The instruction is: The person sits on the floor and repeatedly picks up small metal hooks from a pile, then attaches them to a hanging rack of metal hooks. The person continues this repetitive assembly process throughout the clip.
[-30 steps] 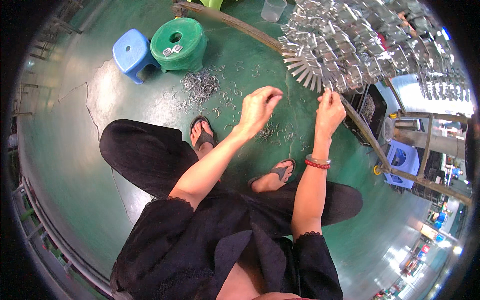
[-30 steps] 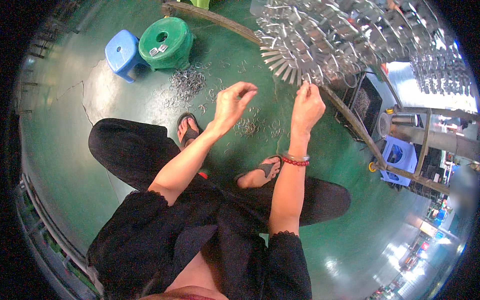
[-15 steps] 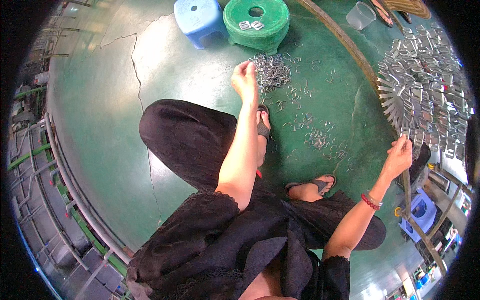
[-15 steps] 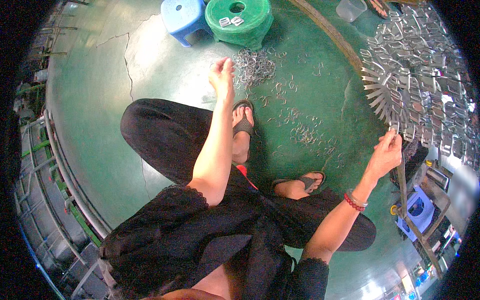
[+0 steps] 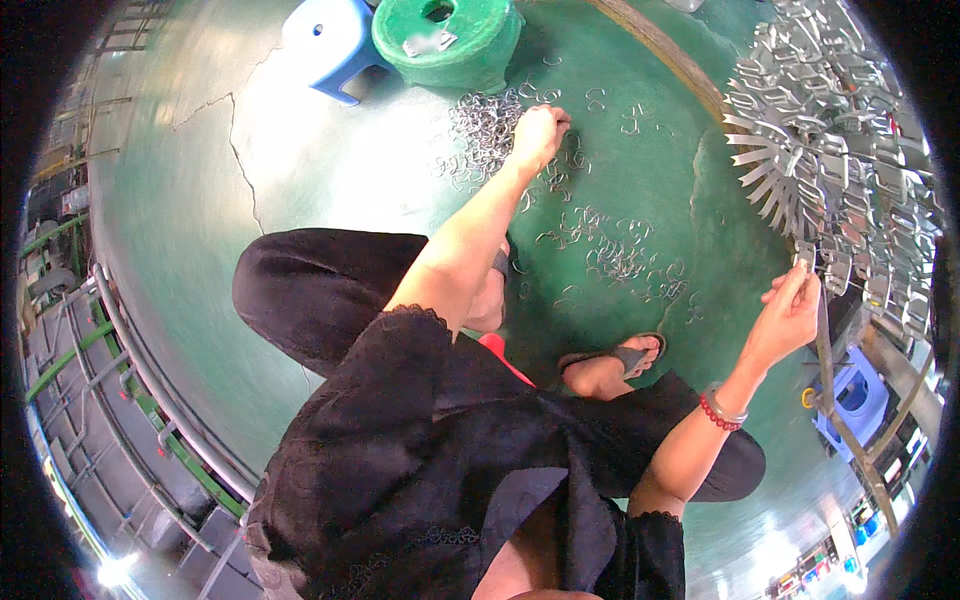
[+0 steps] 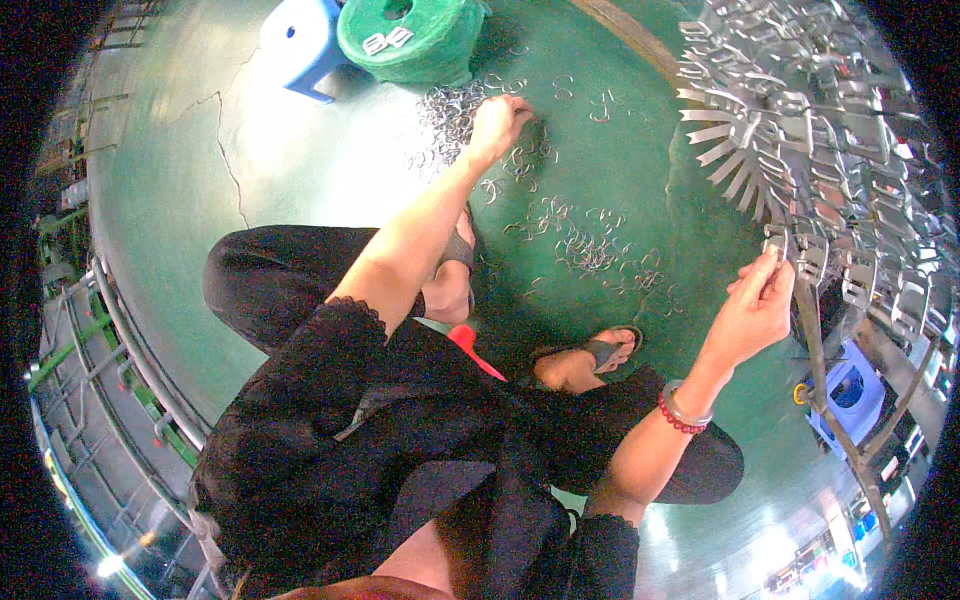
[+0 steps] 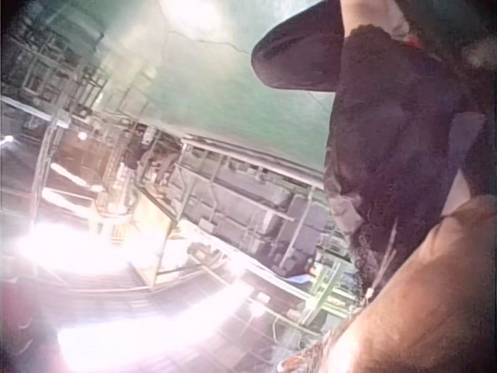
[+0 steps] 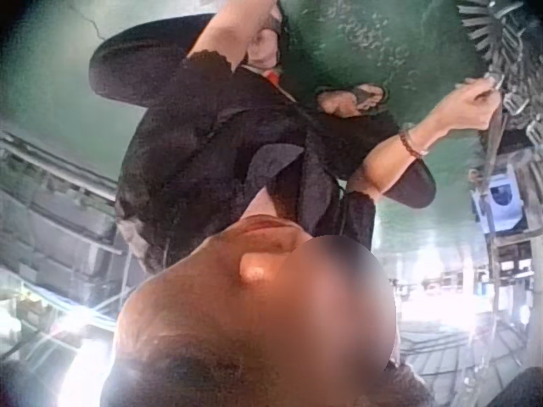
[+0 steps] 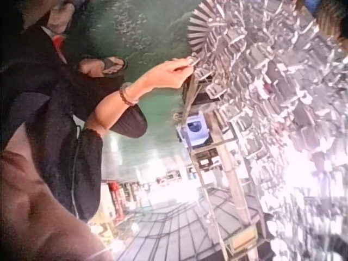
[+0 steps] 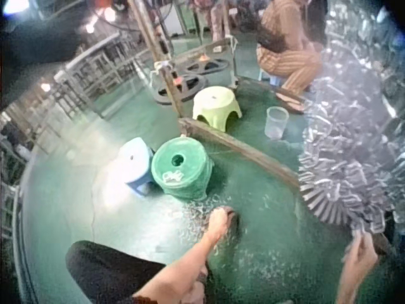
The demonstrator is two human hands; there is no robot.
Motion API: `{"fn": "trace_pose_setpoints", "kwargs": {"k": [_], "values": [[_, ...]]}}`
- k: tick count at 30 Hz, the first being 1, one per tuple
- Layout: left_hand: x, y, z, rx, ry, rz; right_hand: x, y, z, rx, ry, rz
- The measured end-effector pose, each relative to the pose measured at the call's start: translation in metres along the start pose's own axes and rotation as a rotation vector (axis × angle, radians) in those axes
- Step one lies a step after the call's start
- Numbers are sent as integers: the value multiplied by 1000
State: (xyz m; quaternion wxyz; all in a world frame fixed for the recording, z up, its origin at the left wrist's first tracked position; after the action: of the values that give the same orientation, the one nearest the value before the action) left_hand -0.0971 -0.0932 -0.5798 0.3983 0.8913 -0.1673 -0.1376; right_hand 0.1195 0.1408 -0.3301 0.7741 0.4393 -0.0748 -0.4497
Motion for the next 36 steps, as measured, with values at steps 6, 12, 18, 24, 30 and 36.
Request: {"fn": "trace_pose_setpoints", "kwargs": {"k": [6, 12, 18, 24, 30, 36], "values": [[-26, -16, 1, 81, 168, 58, 1, 2, 0, -20, -49, 10], [-22, -27, -7, 80, 262, 34, 6, 4, -1, -102, -138, 19], [-49, -52, -9, -36, 185, -69, 9, 6, 6, -73, -150, 10], [-54, -71, -9, -261, 91, -34, 10, 7, 0, -108, -133, 40], [-19, -59, -13, -23, 330, 5, 7, 4, 5, -102, -49, 29], [1, -42, 5, 99, 119, -39, 8, 6, 2, -35, 2, 35]]}}
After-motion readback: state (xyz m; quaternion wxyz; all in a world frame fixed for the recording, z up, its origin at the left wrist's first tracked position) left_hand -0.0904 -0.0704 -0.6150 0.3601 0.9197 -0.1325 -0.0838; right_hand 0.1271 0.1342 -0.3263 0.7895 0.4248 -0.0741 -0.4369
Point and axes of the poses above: each hand's wrist, its own x-axis away from the middle knuckle, its own y-axis out of the back of the hand, z = x × y, the point moved 1 cm from there along -x, towards the middle knuckle, and after that the axes turned 2 degrees about x, right-handed, at the moved point
